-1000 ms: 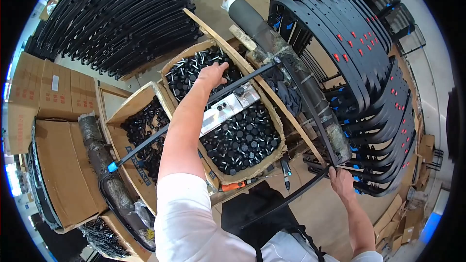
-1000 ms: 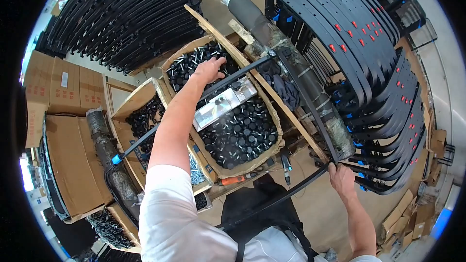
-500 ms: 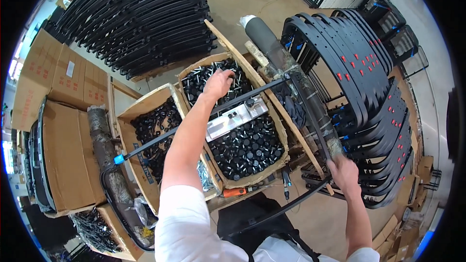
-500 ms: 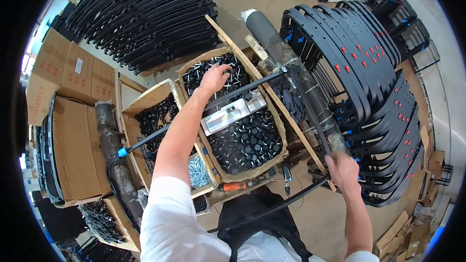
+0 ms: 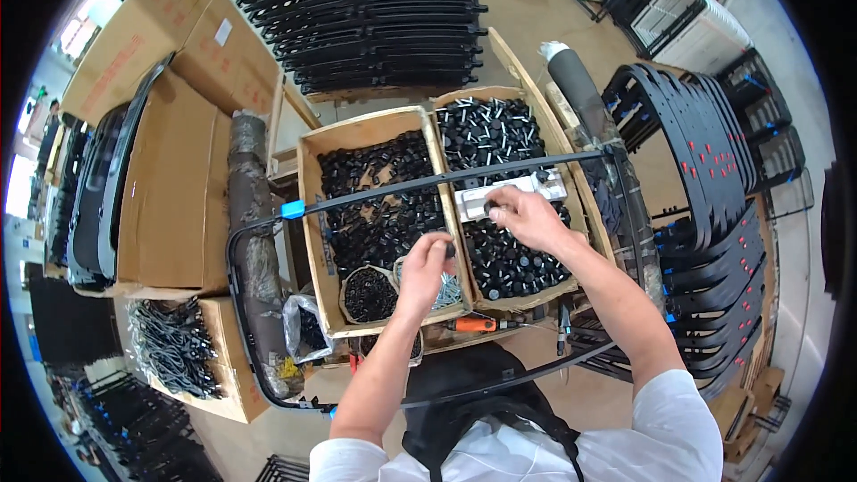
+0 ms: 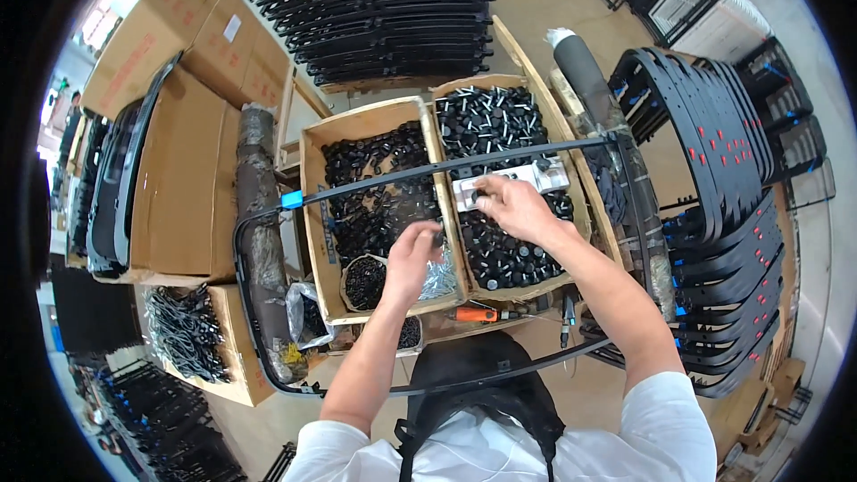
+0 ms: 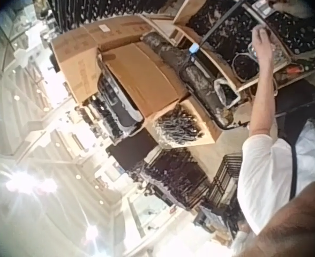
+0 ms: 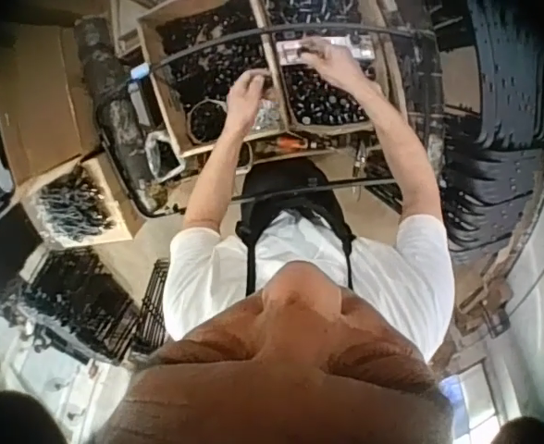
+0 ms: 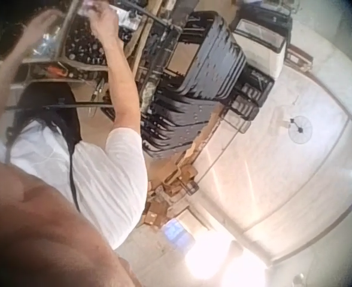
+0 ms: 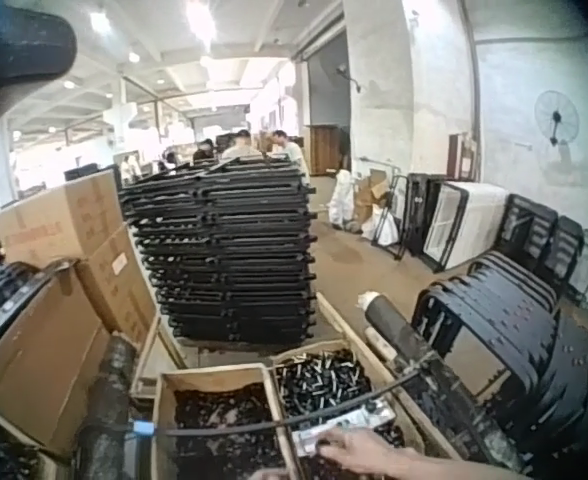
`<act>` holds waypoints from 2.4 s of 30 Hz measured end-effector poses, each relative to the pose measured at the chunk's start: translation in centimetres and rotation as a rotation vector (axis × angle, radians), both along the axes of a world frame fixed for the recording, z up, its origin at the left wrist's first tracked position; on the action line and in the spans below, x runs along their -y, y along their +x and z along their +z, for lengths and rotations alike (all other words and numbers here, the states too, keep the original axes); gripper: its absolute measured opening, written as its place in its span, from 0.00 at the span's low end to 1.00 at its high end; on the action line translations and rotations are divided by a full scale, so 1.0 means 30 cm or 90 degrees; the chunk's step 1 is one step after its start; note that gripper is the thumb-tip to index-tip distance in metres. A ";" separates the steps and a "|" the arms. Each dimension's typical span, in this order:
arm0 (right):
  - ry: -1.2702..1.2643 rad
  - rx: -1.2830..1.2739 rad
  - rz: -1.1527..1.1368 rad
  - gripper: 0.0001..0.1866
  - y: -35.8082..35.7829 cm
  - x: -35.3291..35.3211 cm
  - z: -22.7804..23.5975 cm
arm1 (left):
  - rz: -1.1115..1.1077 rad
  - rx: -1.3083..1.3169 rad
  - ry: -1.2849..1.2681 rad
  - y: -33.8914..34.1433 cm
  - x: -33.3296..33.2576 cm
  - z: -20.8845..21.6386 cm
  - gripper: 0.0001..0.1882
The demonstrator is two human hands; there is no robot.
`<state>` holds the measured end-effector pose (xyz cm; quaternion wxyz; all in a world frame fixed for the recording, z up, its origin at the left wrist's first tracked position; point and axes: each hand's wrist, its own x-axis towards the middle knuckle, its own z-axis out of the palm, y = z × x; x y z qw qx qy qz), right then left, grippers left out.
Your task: Assembling the electrical components into a plastic housing for fitness equipment using an electric screwdriver and manual tools.
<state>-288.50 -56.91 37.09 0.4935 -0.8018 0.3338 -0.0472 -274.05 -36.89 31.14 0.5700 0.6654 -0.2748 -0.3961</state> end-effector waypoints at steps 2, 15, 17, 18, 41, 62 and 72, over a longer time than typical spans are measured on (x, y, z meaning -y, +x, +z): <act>-0.135 -0.013 0.038 0.18 0.091 0.034 -0.012 | 0.037 -0.296 0.041 0.025 -0.133 -0.028 0.17; -0.406 -0.058 0.218 0.16 0.383 0.038 -0.025 | -0.242 -0.340 0.107 -0.045 -0.693 -0.039 0.18; -0.458 -0.082 0.224 0.16 0.395 0.039 -0.035 | -0.246 -0.190 0.047 -0.038 -0.724 -0.055 0.18; -0.458 -0.087 0.220 0.16 0.394 0.043 -0.036 | -0.252 -0.193 0.047 -0.027 -0.729 -0.045 0.18; -0.607 -0.137 0.174 0.16 0.427 0.063 -0.072 | -0.076 -0.233 0.068 -0.242 -0.790 0.036 0.17; -0.456 -0.094 0.157 0.17 0.489 0.119 -0.105 | -0.323 0.194 0.073 -0.519 -0.728 -0.008 0.20; -0.452 -0.232 0.323 0.13 0.490 0.216 -0.092 | -0.400 0.181 0.020 -0.528 -0.702 -0.003 0.21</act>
